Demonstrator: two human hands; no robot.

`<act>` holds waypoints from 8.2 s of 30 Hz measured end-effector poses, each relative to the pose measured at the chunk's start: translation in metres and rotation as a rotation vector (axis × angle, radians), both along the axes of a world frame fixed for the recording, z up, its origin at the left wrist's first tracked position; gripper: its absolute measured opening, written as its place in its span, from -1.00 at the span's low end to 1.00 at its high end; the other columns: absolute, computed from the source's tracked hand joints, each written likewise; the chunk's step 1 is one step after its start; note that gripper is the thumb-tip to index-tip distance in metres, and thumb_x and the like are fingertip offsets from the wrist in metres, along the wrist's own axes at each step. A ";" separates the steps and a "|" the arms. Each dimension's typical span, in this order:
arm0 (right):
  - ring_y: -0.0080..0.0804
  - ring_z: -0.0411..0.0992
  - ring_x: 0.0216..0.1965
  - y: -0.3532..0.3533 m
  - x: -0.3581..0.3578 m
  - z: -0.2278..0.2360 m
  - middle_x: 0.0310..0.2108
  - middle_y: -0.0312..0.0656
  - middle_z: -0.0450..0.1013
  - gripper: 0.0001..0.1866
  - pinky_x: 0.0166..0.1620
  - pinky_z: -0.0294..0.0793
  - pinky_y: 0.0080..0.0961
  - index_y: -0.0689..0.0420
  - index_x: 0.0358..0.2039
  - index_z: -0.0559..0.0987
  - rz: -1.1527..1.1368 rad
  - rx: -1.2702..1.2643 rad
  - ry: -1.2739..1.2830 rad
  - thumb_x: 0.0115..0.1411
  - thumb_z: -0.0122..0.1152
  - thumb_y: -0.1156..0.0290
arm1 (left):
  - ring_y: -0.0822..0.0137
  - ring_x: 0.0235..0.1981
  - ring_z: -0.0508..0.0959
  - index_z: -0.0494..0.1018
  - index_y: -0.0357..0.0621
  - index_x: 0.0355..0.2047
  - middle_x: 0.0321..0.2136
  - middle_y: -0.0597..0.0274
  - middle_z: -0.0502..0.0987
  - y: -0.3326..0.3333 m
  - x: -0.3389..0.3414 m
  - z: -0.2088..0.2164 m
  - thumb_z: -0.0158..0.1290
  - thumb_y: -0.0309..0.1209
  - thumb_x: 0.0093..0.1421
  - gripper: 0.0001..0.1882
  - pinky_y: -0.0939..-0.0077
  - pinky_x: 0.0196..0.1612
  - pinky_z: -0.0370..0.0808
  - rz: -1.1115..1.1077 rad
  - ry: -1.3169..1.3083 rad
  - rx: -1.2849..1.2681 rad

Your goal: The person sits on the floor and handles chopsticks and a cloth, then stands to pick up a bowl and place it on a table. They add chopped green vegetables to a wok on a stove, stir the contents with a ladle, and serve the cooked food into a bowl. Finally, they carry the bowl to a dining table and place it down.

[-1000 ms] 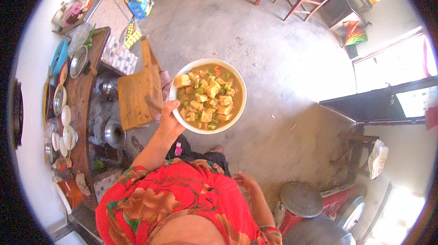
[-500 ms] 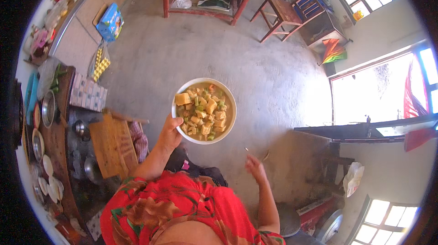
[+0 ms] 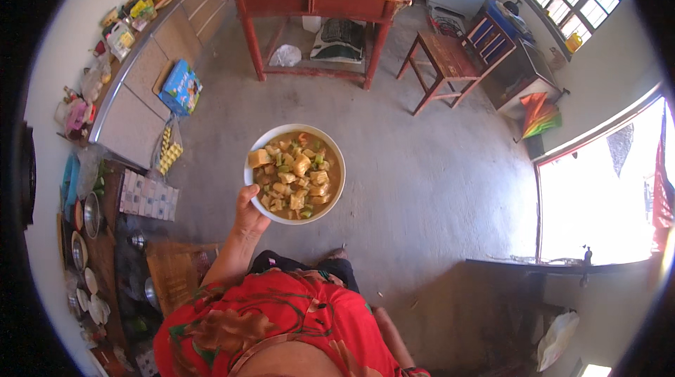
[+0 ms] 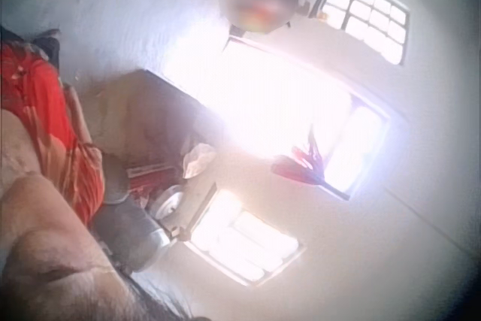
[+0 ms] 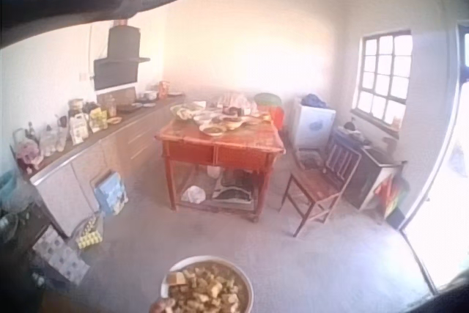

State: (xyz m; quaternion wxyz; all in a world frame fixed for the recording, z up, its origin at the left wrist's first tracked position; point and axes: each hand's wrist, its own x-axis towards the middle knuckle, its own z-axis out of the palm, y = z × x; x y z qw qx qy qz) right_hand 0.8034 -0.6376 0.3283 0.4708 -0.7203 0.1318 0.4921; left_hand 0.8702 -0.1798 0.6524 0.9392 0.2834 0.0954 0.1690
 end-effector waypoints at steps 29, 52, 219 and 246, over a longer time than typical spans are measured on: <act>-0.31 0.32 -0.03 0.132 0.435 0.157 -0.06 -0.04 0.35 -0.44 0.01 0.31 -0.46 -0.01 0.09 0.33 0.104 0.267 -0.228 0.03 0.19 0.29 | 0.22 -0.04 0.39 0.24 -0.25 0.00 -0.07 0.12 0.38 0.086 0.470 0.045 0.10 -0.29 -0.07 -0.40 0.28 0.05 0.33 -0.025 0.019 -0.046; -0.33 0.38 -0.08 0.483 0.907 0.421 -0.11 -0.11 0.40 -0.17 -0.03 0.34 -0.45 0.18 0.00 0.28 0.194 0.257 -1.206 -0.34 0.49 0.39 | 0.42 -0.29 0.53 0.31 -0.27 -0.12 -0.33 0.20 0.50 0.208 0.754 0.093 0.03 -0.20 0.02 -0.52 0.59 -0.35 0.53 -0.155 0.052 0.044; -0.03 0.41 -0.15 -1.006 1.052 0.152 -0.27 0.00 0.47 -0.60 -0.12 0.37 -0.24 0.06 -0.20 0.51 -0.871 -0.520 0.042 0.04 0.05 0.07 | -0.05 -0.06 0.38 0.32 -0.24 -0.17 -0.05 -0.12 0.33 -1.472 1.419 0.013 0.03 -0.49 -0.01 -0.66 0.24 -0.03 0.36 -0.698 -1.002 1.472; -0.18 0.48 -0.32 -0.860 1.033 0.178 -0.42 -0.11 0.51 -0.69 -0.25 0.43 -0.32 0.09 -0.38 0.54 -1.384 -0.568 0.219 0.06 0.10 0.11 | -0.29 0.10 0.13 0.15 0.12 0.13 0.12 -0.12 0.09 -1.336 1.346 -0.239 -0.08 0.14 0.00 -0.28 -0.06 0.07 0.17 -2.557 -0.652 2.556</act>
